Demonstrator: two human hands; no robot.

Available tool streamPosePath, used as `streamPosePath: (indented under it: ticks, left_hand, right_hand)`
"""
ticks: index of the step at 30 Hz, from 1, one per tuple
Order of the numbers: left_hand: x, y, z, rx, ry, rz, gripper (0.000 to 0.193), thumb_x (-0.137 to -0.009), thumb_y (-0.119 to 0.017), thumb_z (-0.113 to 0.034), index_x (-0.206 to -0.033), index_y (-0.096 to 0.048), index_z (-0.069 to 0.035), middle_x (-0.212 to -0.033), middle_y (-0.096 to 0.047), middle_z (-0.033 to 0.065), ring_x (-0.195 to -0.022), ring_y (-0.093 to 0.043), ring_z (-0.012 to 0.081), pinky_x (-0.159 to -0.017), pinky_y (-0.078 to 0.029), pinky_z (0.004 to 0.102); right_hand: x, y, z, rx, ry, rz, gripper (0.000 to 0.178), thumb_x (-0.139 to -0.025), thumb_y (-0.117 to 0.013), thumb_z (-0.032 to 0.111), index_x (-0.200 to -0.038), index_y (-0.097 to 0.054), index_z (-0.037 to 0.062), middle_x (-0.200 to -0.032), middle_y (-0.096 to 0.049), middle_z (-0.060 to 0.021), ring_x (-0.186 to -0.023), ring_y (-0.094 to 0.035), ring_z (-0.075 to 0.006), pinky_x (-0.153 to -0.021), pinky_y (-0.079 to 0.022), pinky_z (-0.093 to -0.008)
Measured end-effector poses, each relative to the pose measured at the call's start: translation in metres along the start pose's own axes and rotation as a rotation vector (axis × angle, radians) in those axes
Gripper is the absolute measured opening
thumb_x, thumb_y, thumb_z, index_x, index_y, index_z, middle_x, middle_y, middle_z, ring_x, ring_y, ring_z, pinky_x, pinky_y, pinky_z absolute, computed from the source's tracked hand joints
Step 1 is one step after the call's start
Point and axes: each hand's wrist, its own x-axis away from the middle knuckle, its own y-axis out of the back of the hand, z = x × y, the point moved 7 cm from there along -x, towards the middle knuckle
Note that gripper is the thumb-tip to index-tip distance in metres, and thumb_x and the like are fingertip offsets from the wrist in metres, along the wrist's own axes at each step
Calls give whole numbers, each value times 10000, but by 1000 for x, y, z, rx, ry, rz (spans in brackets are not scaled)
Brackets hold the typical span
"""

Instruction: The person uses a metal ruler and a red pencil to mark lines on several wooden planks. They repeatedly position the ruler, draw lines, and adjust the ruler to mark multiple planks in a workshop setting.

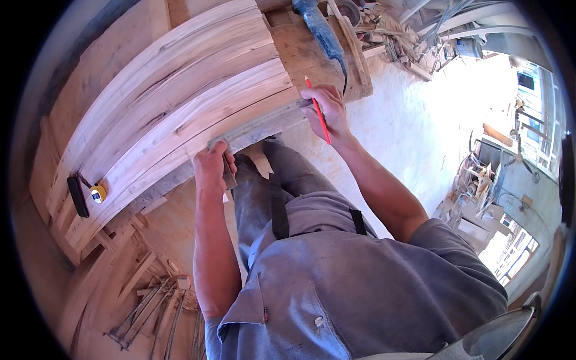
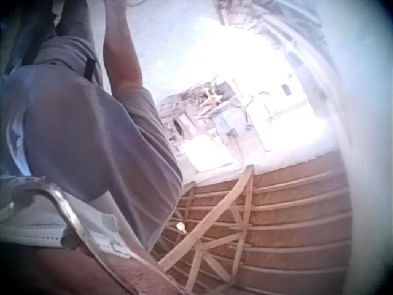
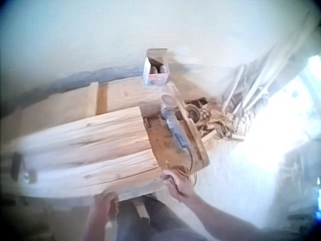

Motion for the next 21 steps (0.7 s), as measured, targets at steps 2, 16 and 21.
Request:
streamPosePath:
  ticks: [2, 16, 21]
  left_hand:
    - [1, -1, -1, 5, 4, -5, 281, -872, -660, -228, -716, -576, -10, -587, -576, 100, -404, -529, 200, -396, -416, 353]
    - [0, 4, 1, 20, 23, -16, 261, -864, -691, -227, -769, -630, 8, -643, -620, 112, -448, -559, 206, -427, -444, 348]
    - [0, 3, -1, 36, 27, -10, 246, -864, -696, -211, -777, -638, 12, -643, -626, 111, -448, -561, 205, -425, -444, 344]
  right_hand:
    - [0, -1, -4, -17, -1, 9, 389, -670, -746, -24, -1036, -660, 77, -881, -685, -54, -922, -633, -272, -877, -457, -390]
    - [-1, -2, -13, -67, -8, 54, 412, -650, -782, -46, -1031, -672, 69, -871, -691, -58, -905, -638, -275, -804, -527, -361]
    - [-1, -3, -16, -64, -22, 68, 418, -647, -795, -42, -1031, -673, 68, -870, -695, -56, -903, -638, -267, -803, -526, -361]
